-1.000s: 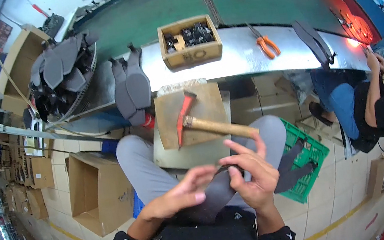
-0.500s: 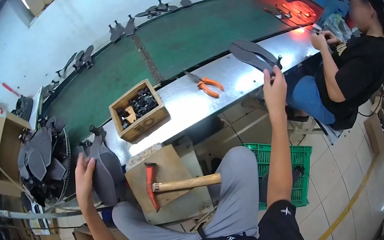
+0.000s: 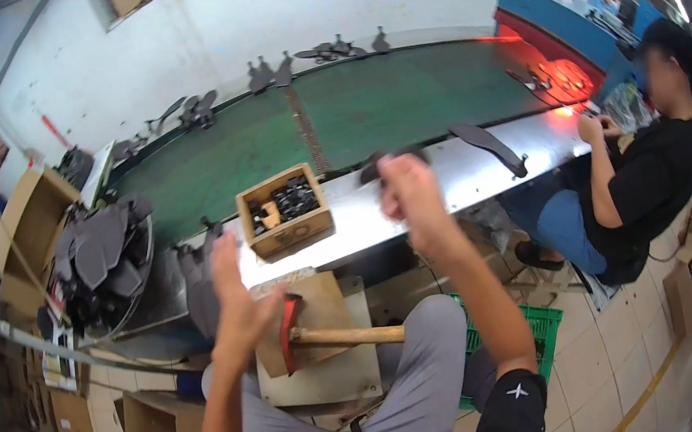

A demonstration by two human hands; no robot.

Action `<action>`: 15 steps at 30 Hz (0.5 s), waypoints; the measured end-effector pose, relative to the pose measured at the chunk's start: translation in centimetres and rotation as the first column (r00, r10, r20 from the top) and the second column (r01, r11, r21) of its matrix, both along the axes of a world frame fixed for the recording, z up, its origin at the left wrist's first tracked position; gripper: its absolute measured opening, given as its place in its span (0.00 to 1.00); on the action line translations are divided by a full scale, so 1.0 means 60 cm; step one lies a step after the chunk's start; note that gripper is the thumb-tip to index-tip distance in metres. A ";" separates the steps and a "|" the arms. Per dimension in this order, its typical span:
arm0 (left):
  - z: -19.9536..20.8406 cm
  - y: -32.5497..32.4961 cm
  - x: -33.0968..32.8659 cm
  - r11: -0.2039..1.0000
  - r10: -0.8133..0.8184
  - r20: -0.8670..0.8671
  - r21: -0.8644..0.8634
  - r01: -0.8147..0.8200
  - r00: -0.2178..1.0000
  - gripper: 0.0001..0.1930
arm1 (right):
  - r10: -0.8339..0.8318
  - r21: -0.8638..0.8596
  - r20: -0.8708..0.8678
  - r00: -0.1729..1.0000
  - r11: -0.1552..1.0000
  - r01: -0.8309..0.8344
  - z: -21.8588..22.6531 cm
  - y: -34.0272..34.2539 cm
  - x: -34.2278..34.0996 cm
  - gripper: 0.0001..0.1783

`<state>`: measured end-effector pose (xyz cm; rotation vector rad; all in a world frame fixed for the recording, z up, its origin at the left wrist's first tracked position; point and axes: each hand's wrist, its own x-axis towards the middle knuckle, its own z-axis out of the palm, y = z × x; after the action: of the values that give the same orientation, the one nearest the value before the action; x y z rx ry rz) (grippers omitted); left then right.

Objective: Manually assemble and secure heel components to shoe outsoles using nails, a hammer, and pliers.

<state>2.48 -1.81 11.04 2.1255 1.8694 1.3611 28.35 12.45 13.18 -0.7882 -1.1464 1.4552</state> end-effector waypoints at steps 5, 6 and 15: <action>0.034 -0.061 0.006 0.909 -0.226 0.080 0.374 0.181 0.971 0.22 | 0.716 0.252 0.319 0.621 0.567 -0.784 0.054 -0.207 -0.086 0.29; 0.043 -0.089 0.004 0.929 -0.189 0.054 0.333 0.160 0.981 0.15 | 0.536 0.351 0.353 0.767 0.684 -0.640 0.028 -0.223 -0.092 0.35; 0.060 -0.183 -0.009 0.971 -0.238 0.799 0.183 0.153 0.553 0.40 | -0.341 0.397 0.918 0.203 0.755 -0.522 -0.217 -0.295 0.002 0.29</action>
<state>1.93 -12.77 14.62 1.2326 1.1424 1.9191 28.45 -5.27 0.17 -1.1480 -2.6000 0.2489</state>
